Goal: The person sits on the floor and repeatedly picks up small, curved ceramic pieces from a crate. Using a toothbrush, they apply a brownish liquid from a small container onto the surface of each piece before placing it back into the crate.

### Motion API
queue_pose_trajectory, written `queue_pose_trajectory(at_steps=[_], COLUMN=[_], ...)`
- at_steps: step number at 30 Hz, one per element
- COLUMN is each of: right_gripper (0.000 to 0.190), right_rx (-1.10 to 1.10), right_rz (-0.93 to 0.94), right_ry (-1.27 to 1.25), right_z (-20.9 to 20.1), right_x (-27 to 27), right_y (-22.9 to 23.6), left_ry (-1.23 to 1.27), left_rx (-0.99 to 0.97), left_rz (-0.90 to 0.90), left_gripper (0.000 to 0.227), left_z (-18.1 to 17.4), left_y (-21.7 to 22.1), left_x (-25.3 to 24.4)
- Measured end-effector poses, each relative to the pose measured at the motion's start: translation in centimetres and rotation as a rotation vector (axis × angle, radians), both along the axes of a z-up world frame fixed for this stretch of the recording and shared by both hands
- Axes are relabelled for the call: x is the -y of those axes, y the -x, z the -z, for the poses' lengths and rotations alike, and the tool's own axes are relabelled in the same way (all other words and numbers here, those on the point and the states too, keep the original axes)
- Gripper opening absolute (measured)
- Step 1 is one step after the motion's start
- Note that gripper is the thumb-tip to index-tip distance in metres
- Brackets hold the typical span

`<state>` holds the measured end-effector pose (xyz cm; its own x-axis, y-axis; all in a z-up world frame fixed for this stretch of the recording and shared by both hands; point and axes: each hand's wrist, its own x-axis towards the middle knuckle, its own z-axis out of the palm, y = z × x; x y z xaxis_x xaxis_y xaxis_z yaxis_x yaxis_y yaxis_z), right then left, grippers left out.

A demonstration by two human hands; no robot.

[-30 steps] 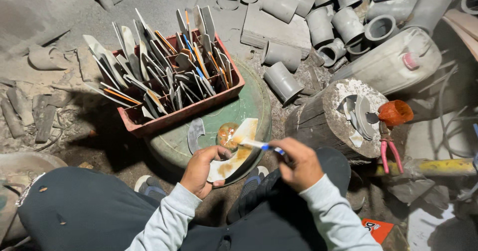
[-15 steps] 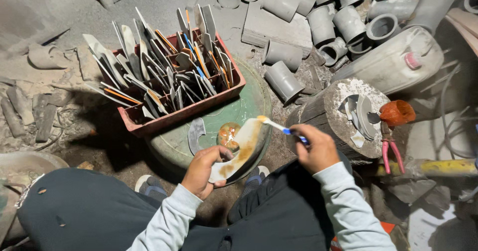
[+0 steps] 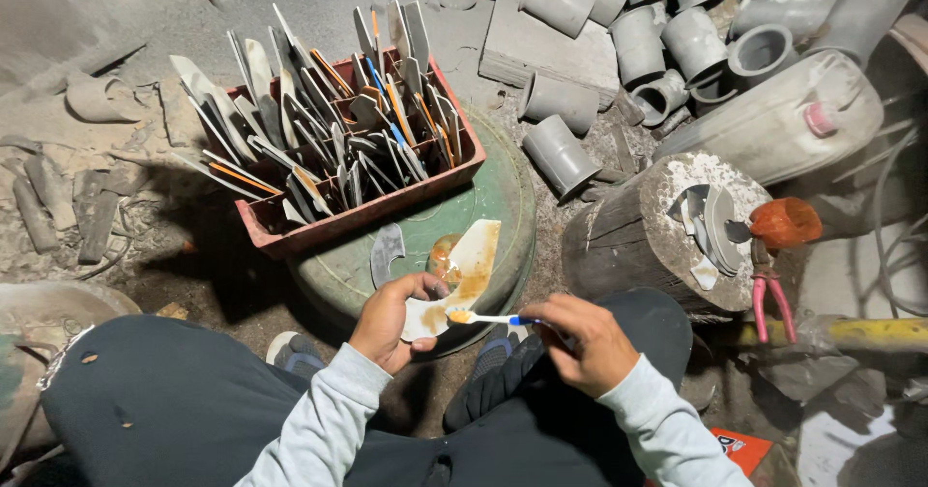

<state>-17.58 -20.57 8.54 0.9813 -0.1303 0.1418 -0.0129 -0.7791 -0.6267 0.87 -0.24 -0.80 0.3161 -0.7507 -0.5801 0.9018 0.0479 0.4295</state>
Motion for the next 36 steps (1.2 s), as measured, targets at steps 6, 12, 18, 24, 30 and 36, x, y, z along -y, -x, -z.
queue_pose_trajectory(at_steps=[6, 12, 18, 24, 30, 36], right_gripper=[0.038, 0.03, 0.035, 0.04, 0.039, 0.044], right_rx=[-0.003, 0.075, 0.014, 0.008, 0.077, 0.074], right_rz=[0.231, 0.379, 0.182, 0.052, 0.235, 0.1], right_ry=[-0.001, 0.113, 0.078, 0.06, 0.096, -0.015], right_z=[-0.1, -3.2, -1.1, -0.2, -0.1, 2.2], right_x=[4.4, 6.6, 2.3, 1.0, 3.1, -2.7], right_y=[-0.5, -1.3, -1.8, -1.3, -2.1, 0.0], left_ry=[0.031, 0.091, 0.001, -0.027, 0.049, -0.05], left_rx=[0.065, 0.039, 0.025, 0.047, 0.053, 0.025], left_rz=[0.079, 0.097, 0.068, 0.048, 0.053, -0.129], left_gripper=[0.02, 0.018, 0.019, 0.02, 0.02, 0.019], left_z=[-0.6, -0.9, -0.3, 0.5, 0.9, 1.1], left_y=[0.5, 0.1, 0.1, -0.1, 0.3, 0.0], left_x=[-0.5, -0.6, 0.0, -0.2, 0.0, 0.5])
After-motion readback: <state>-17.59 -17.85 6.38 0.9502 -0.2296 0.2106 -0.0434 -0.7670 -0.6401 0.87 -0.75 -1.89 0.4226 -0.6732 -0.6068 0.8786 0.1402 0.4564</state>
